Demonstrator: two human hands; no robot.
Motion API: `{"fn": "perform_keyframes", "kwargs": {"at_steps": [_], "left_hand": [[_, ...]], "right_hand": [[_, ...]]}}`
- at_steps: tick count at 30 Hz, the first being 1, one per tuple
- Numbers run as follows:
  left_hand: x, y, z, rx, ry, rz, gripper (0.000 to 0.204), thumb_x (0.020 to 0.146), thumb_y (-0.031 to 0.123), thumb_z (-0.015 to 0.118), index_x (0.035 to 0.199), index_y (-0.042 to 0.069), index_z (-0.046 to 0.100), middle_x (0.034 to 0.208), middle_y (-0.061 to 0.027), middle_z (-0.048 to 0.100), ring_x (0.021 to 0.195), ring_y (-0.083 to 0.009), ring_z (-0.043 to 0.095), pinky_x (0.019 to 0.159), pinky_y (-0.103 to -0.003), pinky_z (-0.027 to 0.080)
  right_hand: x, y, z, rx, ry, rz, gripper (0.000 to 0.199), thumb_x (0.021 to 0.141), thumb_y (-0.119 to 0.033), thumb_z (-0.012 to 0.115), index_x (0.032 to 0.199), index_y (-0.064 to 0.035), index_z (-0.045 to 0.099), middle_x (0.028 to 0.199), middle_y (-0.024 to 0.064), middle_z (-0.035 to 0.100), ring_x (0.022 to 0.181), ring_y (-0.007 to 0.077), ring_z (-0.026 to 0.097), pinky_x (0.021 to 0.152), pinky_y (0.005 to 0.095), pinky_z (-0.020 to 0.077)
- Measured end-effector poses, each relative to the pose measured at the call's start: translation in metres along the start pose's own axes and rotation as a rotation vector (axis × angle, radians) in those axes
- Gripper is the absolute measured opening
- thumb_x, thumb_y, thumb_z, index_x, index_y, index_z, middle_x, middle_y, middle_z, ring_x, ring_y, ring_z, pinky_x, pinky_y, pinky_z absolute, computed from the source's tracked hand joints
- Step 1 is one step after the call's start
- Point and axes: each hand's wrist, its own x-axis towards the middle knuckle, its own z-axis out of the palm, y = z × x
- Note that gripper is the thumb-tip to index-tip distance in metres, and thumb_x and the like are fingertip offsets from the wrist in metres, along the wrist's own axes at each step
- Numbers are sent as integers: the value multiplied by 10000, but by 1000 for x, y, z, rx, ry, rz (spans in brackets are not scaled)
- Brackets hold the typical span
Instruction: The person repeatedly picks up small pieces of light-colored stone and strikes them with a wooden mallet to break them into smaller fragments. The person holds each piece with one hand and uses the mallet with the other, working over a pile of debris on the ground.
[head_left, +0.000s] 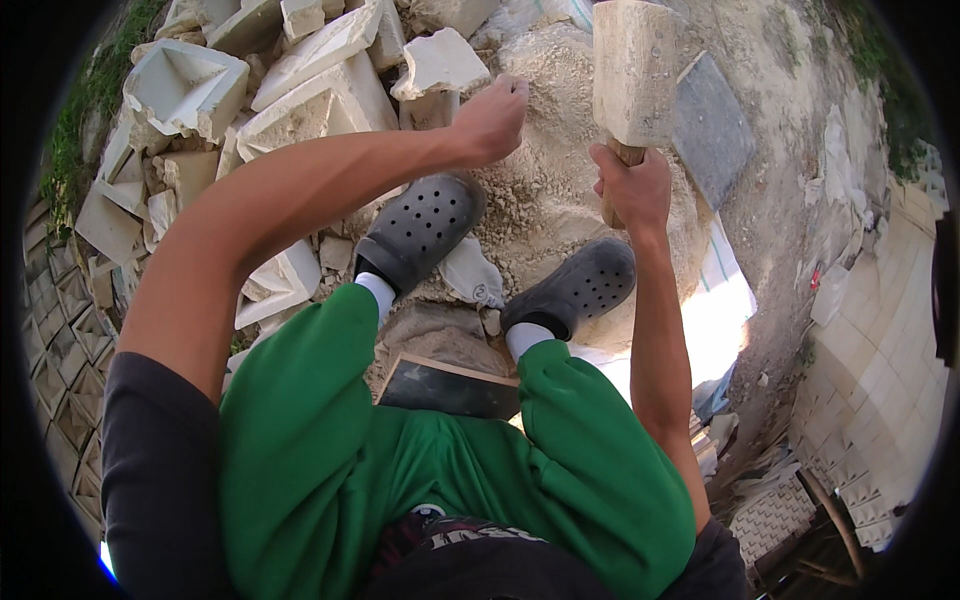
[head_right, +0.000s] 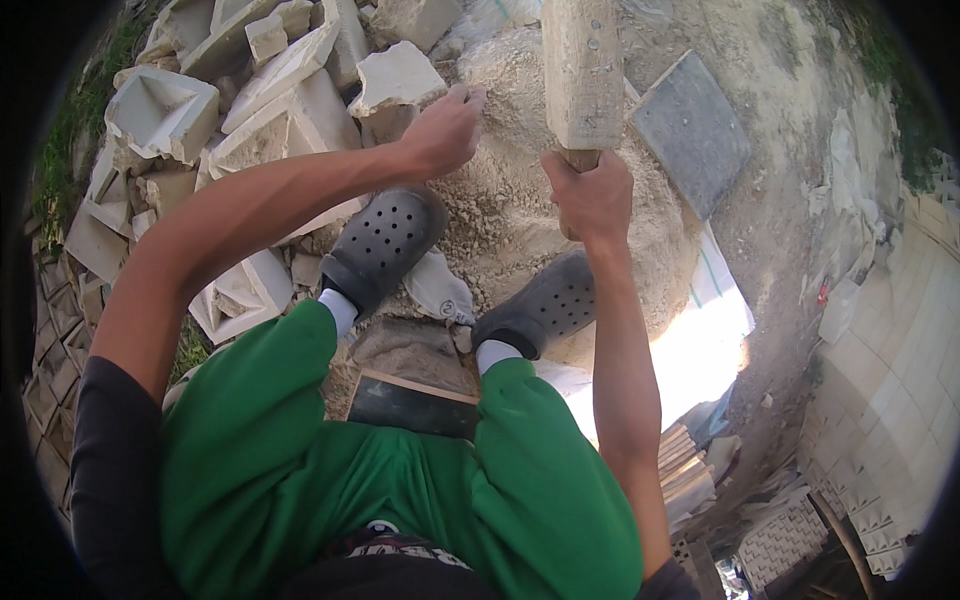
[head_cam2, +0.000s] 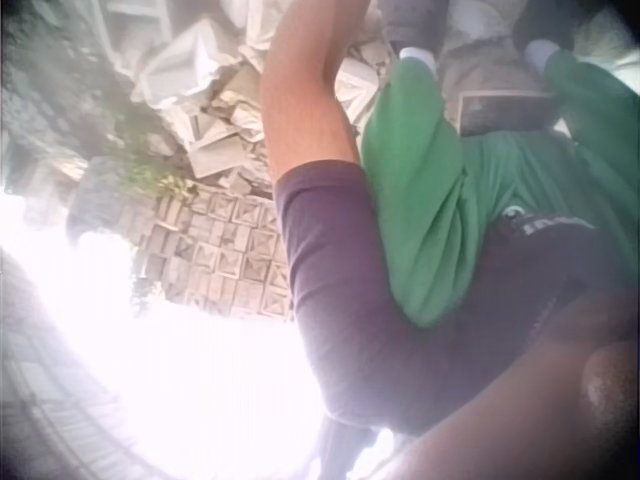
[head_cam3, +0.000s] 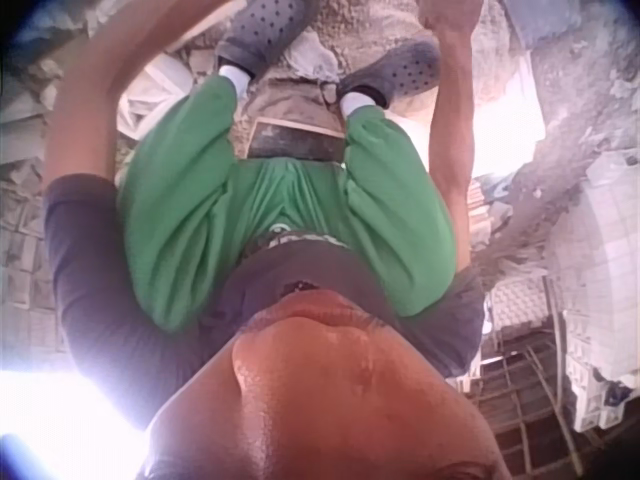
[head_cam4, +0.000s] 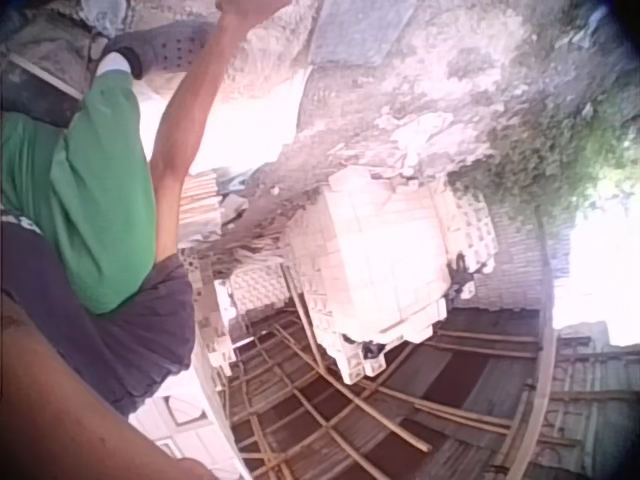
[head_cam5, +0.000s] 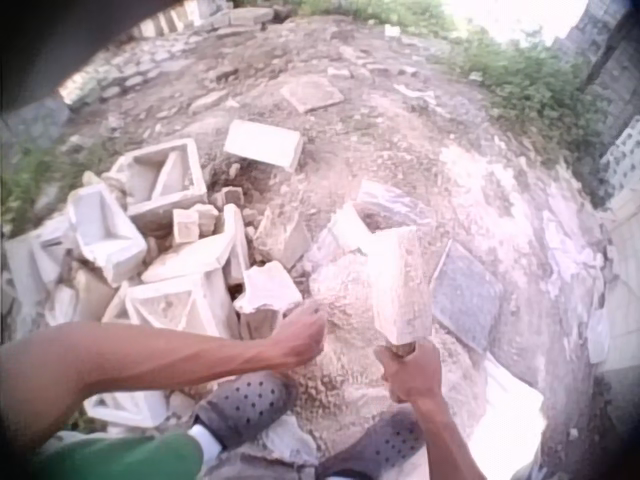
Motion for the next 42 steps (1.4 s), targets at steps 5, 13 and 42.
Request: {"fn": "perform_keyframes", "kwargs": {"at_steps": [5, 13, 42], "left_hand": [[14, 17, 3, -40, -13, 27, 526, 918, 83, 547, 1401, -108, 461, 1215, -300, 554, 1104, -443, 592, 960, -478, 487], [20, 9, 8, -74, 44, -34, 523, 928, 136, 607, 1427, 12, 513, 1149, -228, 582, 1054, -393, 608, 934, -453, 496], [54, 3, -22, -54, -33, -208, 318, 899, 252, 716, 1092, 3, 671, 981, -166, 738, 918, -271, 715, 843, -393, 545]], "right_hand": [[18, 47, 26, -12, -17, -23, 250, 824, -228, 733, 912, 4, 701, 636, 68, 660, 519, 159, 654, 529, 334, 518], [-8, -18, -16, 21, -99, 86, 356, 783, -288, 750, 956, 21, 710, 724, 110, 714, 577, 192, 707, 601, 333, 558], [-10, 40, 8, 95, -204, 175, 363, 772, -337, 730, 926, -8, 718, 708, 98, 700, 564, 197, 695, 585, 330, 538]]}}
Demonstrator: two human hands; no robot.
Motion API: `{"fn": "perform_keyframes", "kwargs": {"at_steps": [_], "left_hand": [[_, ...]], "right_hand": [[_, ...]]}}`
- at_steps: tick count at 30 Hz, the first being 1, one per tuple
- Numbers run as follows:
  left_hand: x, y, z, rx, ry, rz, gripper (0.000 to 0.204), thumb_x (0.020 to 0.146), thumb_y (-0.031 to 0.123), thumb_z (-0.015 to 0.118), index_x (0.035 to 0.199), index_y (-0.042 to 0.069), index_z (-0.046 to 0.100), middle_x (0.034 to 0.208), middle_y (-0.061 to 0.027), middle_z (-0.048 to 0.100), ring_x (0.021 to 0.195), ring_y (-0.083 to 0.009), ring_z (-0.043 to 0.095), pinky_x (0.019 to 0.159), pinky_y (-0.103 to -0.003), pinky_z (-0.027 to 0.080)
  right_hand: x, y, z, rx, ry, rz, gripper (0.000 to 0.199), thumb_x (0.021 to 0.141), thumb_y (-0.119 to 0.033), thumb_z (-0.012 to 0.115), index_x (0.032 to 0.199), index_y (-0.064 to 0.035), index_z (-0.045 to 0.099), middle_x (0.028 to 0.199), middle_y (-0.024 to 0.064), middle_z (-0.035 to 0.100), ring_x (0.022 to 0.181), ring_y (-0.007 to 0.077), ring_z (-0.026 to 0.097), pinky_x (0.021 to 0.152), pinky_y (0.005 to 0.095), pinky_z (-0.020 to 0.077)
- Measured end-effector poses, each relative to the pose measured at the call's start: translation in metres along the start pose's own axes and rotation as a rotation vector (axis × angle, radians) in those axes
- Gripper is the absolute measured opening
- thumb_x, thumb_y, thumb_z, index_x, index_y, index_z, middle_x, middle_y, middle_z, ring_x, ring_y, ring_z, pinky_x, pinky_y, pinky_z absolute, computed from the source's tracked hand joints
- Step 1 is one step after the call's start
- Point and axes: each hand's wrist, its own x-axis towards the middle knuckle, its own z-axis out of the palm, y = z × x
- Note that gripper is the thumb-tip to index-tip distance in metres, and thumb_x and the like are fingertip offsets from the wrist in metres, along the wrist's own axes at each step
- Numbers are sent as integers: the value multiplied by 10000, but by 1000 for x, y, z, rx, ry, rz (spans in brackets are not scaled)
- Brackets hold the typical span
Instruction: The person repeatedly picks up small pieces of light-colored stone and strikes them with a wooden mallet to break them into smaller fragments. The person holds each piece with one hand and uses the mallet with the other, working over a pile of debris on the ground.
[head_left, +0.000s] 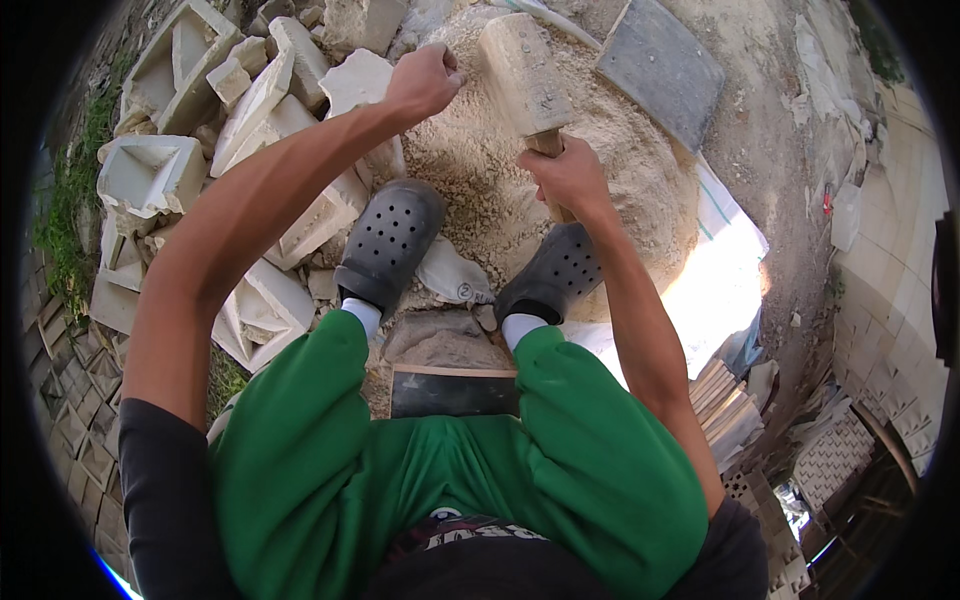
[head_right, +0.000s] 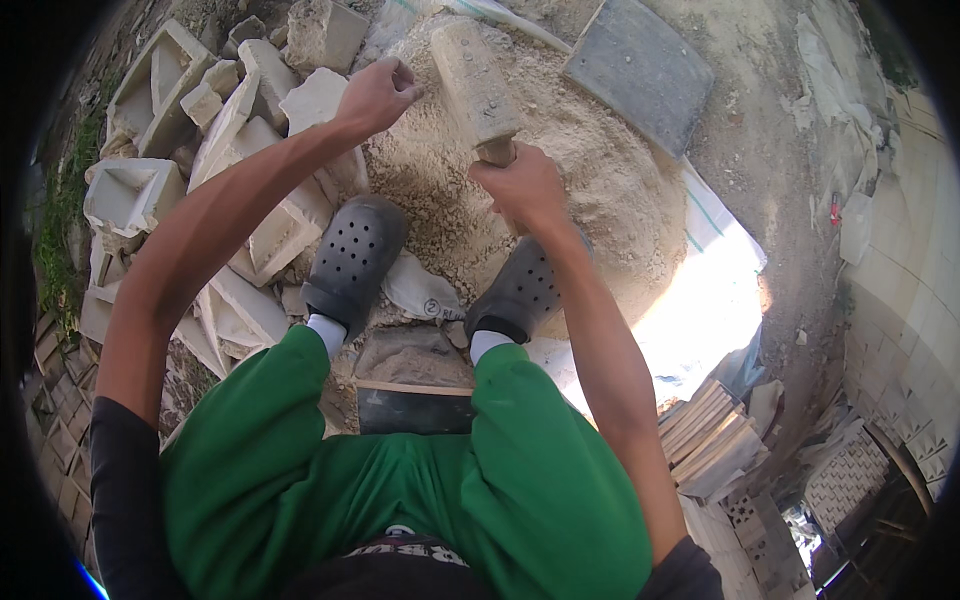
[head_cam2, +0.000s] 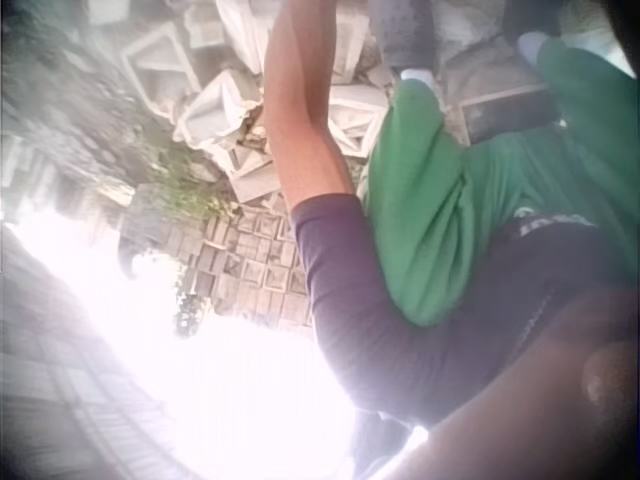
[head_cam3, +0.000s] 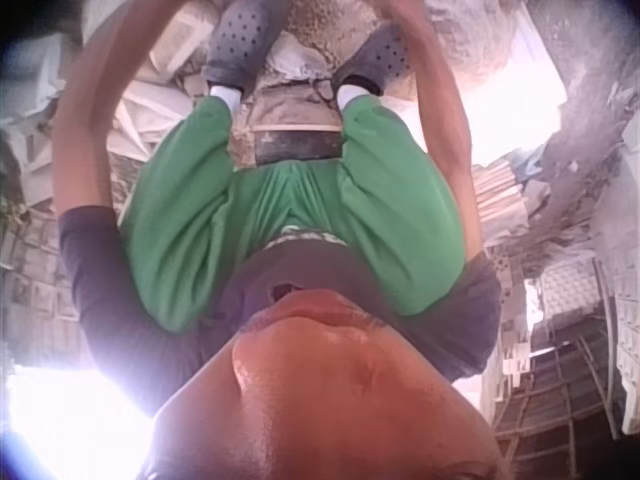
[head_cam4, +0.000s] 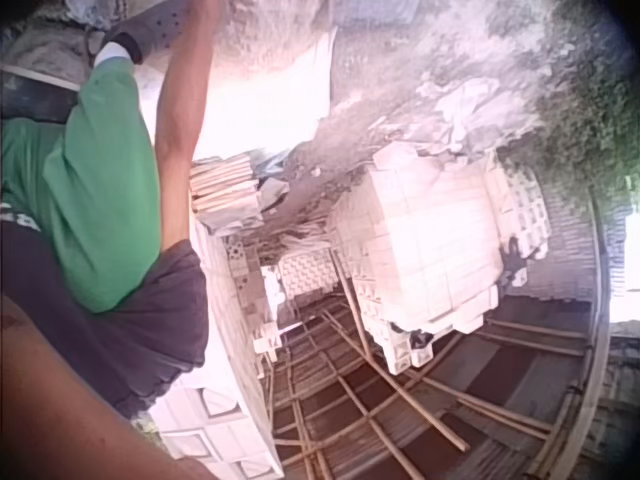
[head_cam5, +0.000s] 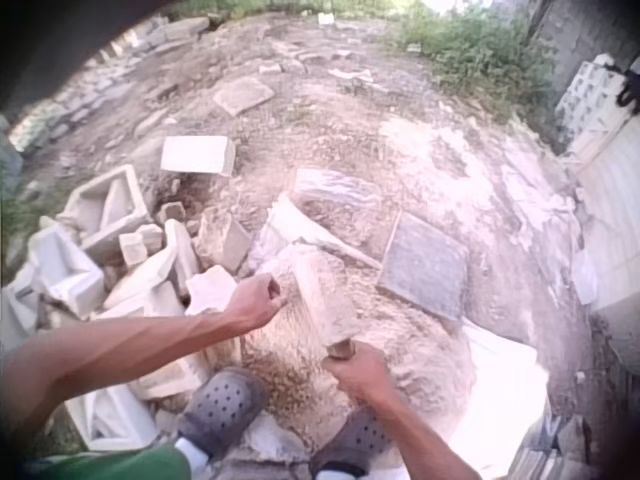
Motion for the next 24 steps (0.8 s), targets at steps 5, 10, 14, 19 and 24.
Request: {"fn": "perform_keyframes", "kwargs": {"at_steps": [5, 10, 14, 19, 24], "left_hand": [[14, 12, 11, -51, 9, 72, 319, 897, 256, 726, 1106, 17, 696, 941, -148, 745, 893, -261, 721, 838, -378, 555], [17, 17, 7, -110, 36, 138, 365, 917, 211, 696, 1223, 15, 665, 1183, -168, 696, 1024, -270, 696, 925, -369, 539], [30, -5, 4, 116, 281, 372, 471, 931, 179, 653, 1371, 32, 576, 1435, -217, 543, 1234, -343, 594, 1055, -418, 470], [47, -12, 16, 243, 189, 500, 580, 954, 147, 568, 1506, 33, 428, 1557, -243, 402, 1419, -389, 421, 1167, -452, 366], [60, 56, 10, 485, -125, 609, 612, 959, 47, 464, 1553, -4, 322, 1644, -206, 273, 1502, -347, 313, 1219, -425, 322]], "right_hand": [[1, 16, -22, 92, 48, 62, 339, 789, -324, 735, 917, -11, 714, 693, 67, 684, 567, 171, 688, 583, 334, 544], [-11, -7, -39, 93, 125, 12, 356, 792, -319, 738, 940, 4, 712, 694, 74, 690, 571, 175, 692, 581, 340, 547], [-15, -38, -44, 75, 211, -186, 355, 784, -322, 744, 952, -10, 718, 694, 80, 697, 586, 182, 706, 590, 333, 557], [15, -51, -47, 83, 210, -119, 356, 775, -340, 751, 945, -28, 723, 703, 76, 705, 610, 183, 722, 620, 326, 564], [16, -23, -53, 98, 231, 0, 354, 779, -336, 748, 940, -23, 719, 701, 65, 688, 582, 171, 698, 623, 314, 550]]}}
